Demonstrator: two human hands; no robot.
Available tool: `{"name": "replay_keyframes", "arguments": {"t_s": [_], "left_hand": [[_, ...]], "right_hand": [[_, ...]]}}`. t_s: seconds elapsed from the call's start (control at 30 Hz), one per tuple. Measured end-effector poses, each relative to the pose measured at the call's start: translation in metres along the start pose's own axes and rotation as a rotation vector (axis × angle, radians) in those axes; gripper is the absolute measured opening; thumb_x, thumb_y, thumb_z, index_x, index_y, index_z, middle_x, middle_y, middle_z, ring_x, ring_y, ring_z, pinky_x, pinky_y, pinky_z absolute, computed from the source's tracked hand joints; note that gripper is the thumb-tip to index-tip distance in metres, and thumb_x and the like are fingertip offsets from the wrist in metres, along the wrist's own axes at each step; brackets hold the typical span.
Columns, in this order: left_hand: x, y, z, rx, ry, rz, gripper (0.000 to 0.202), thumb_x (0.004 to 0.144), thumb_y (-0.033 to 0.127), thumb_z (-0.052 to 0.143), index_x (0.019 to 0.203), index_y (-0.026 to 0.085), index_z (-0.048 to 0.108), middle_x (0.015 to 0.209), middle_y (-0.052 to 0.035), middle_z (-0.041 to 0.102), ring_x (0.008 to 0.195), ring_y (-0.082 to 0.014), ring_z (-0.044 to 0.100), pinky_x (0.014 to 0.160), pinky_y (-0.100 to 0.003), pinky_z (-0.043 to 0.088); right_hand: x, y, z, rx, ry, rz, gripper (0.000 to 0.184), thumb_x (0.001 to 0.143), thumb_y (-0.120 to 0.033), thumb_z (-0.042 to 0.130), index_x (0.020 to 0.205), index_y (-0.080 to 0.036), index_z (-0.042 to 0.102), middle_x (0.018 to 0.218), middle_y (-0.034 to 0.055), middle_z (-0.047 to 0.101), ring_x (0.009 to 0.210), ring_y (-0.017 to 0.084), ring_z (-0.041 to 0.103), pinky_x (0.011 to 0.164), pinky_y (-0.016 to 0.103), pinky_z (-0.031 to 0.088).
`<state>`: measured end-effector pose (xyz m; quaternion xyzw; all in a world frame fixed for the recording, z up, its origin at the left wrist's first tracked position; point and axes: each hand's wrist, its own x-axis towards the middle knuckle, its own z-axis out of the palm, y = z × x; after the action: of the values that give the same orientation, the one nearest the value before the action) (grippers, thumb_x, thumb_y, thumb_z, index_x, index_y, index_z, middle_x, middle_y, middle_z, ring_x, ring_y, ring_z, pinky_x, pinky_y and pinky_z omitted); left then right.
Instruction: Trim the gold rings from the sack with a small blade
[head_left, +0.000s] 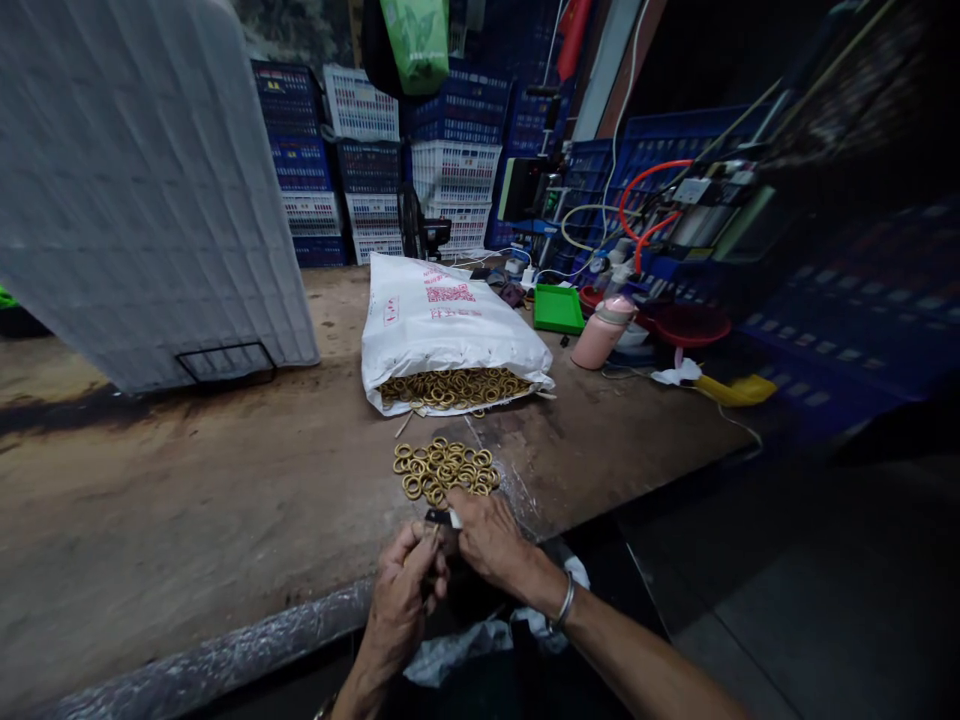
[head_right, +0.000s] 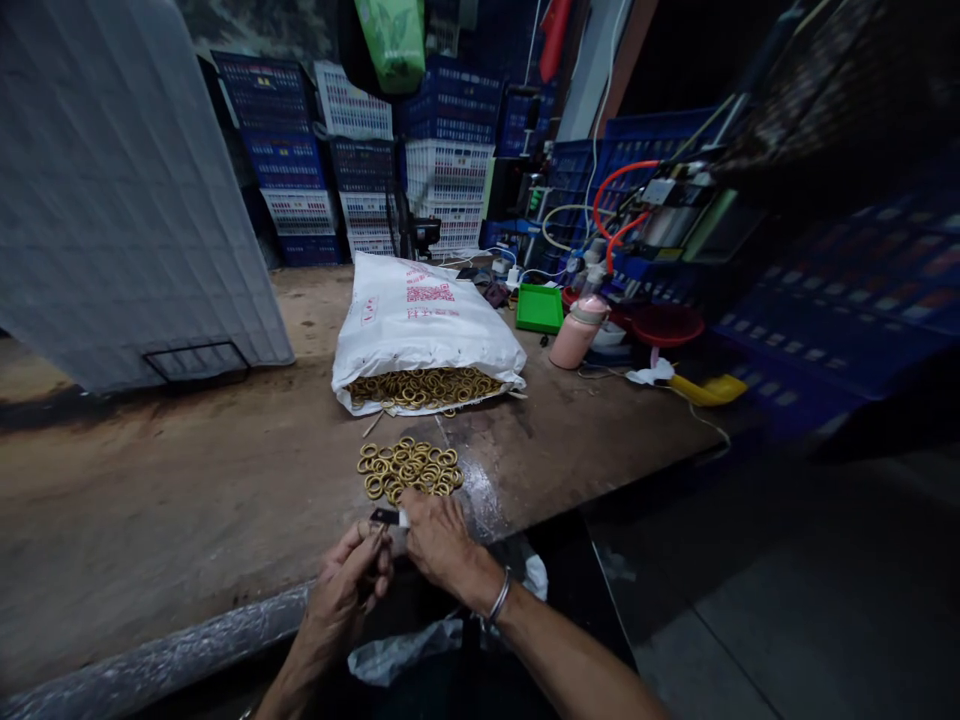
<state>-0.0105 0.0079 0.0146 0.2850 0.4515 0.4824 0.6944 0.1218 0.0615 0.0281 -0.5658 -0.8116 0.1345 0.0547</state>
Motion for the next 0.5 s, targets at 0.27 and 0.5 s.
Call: {"name": "replay_keyframes", "arguments": {"t_s": [0.27,0.5], "left_hand": [[-0.016,-0.053,-0.002,-0.051,-0.060,-0.468,0.029,0.061,0.040,0.066,0.060,0.015,0.050,0.043,0.0044,0.050,0.028,-0.0041,0.037,0.027,-0.014,0.013],[0.022,-0.102,-0.013,-0.241,0.354,-0.596,0.021,0.071,0.007,0.056,0.053,0.015,0.047,0.045,-0.0007,0.054,0.044,-0.0092,0.055,0.044,-0.018,0.043]], "right_hand": [[0.027,0.046,-0.012,0.056,0.149,0.101,0.029,0.070,-0.008,0.038,0.092,-0.017,0.054,0.075,0.0049,0.063,0.067,0.014,0.055,0.056,0.023,0.026],[0.084,0.049,-0.005,0.081,0.126,0.085,0.022,0.078,-0.020,0.039,0.090,-0.019,0.058,0.087,0.0059,0.063,0.078,0.016,0.055,0.062,0.022,0.030]]}}
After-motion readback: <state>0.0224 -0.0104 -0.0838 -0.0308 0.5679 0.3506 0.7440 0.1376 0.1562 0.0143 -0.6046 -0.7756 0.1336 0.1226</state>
